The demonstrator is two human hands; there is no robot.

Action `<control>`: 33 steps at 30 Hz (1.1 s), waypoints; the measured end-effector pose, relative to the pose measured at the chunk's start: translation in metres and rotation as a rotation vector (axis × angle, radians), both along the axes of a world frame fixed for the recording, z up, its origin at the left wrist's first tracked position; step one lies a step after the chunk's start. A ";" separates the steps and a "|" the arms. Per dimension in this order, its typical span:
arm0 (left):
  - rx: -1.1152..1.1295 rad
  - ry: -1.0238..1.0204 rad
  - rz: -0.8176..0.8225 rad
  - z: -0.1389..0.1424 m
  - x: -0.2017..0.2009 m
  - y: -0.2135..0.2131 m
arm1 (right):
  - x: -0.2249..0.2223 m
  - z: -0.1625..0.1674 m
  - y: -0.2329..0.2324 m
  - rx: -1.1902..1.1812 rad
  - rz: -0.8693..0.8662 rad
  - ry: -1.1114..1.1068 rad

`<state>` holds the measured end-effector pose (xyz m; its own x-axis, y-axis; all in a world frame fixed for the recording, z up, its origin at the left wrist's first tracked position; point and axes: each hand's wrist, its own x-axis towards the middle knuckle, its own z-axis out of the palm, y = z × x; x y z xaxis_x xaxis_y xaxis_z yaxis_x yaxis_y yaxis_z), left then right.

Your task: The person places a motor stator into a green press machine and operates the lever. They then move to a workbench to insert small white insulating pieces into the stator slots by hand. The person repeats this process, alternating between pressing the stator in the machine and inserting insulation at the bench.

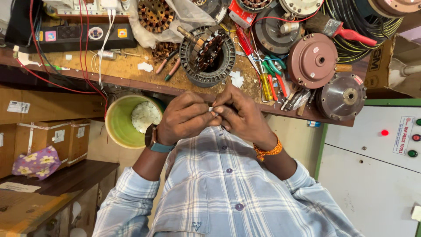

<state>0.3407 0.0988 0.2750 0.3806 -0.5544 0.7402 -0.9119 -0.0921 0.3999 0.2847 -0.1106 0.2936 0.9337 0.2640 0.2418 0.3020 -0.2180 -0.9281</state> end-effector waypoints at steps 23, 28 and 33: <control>-0.552 0.701 0.199 -0.048 -0.013 -0.016 | 0.004 -0.014 0.049 -0.049 -0.388 -0.251; -0.441 0.582 0.318 -0.067 0.024 -0.025 | 0.037 -0.026 0.039 -0.270 -0.550 -0.275; -0.252 0.514 0.380 -0.080 0.063 -0.031 | 0.096 -0.061 0.033 -0.243 -0.571 -0.291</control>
